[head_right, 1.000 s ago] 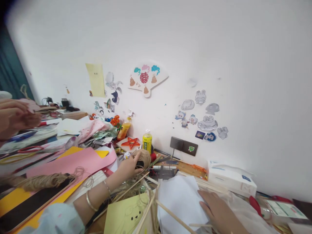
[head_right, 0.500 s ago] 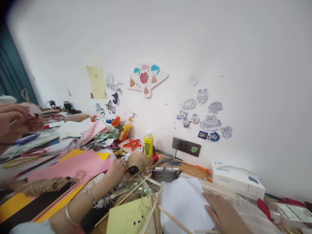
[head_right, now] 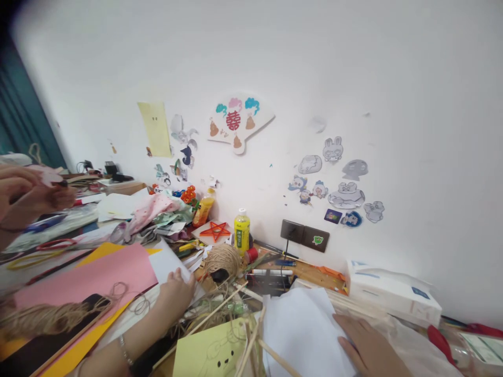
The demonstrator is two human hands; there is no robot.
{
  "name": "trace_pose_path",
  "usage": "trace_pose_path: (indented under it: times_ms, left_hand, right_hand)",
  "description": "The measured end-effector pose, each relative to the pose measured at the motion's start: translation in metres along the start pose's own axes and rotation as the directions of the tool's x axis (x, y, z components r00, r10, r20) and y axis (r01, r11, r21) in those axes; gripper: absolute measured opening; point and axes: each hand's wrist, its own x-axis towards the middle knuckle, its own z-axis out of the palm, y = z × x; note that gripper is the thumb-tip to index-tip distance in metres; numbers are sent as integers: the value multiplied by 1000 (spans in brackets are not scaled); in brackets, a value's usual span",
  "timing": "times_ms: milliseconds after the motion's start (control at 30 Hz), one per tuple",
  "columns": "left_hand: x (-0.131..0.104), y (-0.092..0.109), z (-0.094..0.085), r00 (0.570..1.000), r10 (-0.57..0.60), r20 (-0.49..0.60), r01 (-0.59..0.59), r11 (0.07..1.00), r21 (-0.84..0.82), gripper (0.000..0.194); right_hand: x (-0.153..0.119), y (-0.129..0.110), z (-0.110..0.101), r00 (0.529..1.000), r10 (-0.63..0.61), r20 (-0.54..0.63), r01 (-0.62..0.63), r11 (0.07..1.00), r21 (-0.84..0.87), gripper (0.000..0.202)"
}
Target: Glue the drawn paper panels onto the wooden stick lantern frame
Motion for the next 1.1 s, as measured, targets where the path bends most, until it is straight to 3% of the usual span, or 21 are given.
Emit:
trace_pose_path:
  times_ms: [233,367,467,600,700,800,900,1000,1100]
  left_hand:
    - [-3,11,-21,994,-60,91,49,992,112,40]
    - [18,16,-36,991,-34,130,25,997,72,71]
    - [37,26,-42,993,-21,112,18,999,30,82]
    - [51,39,-44,989,128,73,-118,984,-135,82]
    - [53,40,-43,967,250,43,-222,916,-333,85]
    - [52,33,-37,961,276,28,-225,834,-503,92]
    - [51,25,-27,982,189,11,-142,774,-618,91]
    - [54,14,-14,999,-52,-4,34,710,-704,86]
    - [61,4,-6,950,-312,12,204,591,-781,75]
  right_hand:
    - [-1,2,3,1000,10,-26,-9,1000,11,49]
    - [-1,4,5,999,8,-33,-7,1000,12,49]
    - [-1,0,2,999,7,-45,-7,1000,7,49]
    - [-1,-7,-4,1000,-2,-22,2,1000,-5,50]
    - [0,-10,-6,1000,-4,-20,4,1000,-5,48]
    - [0,-13,-8,998,-11,-56,11,1000,11,45]
    - [-2,-18,-13,999,-2,-44,3,1000,15,46]
    - [-3,-24,-19,1000,5,-10,-4,1000,15,48]
    - [-4,-28,-23,1000,1,-11,-1,1000,26,47]
